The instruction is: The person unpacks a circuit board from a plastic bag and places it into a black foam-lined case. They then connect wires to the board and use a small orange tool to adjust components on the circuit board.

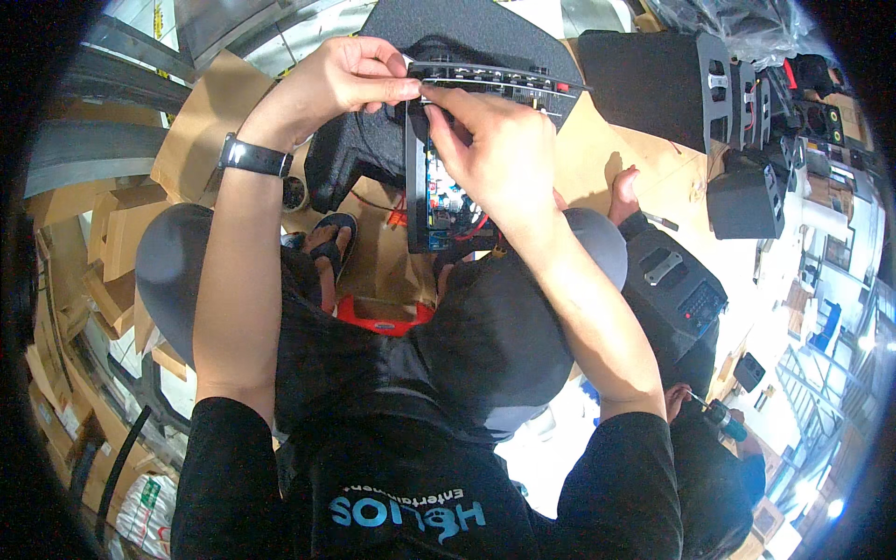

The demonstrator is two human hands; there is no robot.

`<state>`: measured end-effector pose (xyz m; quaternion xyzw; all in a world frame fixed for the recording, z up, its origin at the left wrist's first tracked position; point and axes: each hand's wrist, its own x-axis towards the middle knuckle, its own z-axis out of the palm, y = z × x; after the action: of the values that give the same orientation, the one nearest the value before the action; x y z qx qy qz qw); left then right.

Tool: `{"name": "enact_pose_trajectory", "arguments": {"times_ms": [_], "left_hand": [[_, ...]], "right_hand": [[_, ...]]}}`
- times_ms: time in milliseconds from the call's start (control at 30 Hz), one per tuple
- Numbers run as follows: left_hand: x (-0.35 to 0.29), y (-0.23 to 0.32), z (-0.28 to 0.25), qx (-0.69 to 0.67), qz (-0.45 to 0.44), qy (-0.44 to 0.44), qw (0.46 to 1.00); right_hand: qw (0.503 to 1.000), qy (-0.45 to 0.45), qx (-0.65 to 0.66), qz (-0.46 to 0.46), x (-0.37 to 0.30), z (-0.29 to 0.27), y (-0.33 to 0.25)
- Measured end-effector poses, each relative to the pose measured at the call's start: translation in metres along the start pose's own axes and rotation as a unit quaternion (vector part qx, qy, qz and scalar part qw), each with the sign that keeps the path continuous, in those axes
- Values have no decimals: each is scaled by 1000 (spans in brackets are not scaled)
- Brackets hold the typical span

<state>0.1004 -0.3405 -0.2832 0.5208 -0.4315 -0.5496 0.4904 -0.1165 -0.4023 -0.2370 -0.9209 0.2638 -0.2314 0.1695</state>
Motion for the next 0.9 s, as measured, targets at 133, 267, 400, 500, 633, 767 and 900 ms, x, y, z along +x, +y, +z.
{"name": "enact_pose_trajectory", "arguments": {"times_ms": [133, 267, 400, 500, 633, 767, 900], "left_hand": [[0, -1, 0, 1, 47, -2, 999], [-2, 1, -2, 22, 43, -12, 999], [-1, 1, 3, -10, 47, -2, 999], [-1, 0, 5, -20, 42, 13, 999], [-2, 0, 5, -24, 29, 17, 999], [-2, 1, 4, -24, 12, 18, 999], [-1, 0, 5, -27, 22, 20, 999]], "right_hand": [[999, 20, -9, -37, -1, 4, 5], [999, 20, -11, -47, -1, 6, 7], [997, 33, -5, -67, 0, 6, 8], [998, 35, 4, -57, 0, 5, 6], [999, 32, 23, -34, 0, 3, 1], [1000, 15, 22, 14, -2, 1, 0], [999, 42, 3, -23, -1, 6, 2]]}}
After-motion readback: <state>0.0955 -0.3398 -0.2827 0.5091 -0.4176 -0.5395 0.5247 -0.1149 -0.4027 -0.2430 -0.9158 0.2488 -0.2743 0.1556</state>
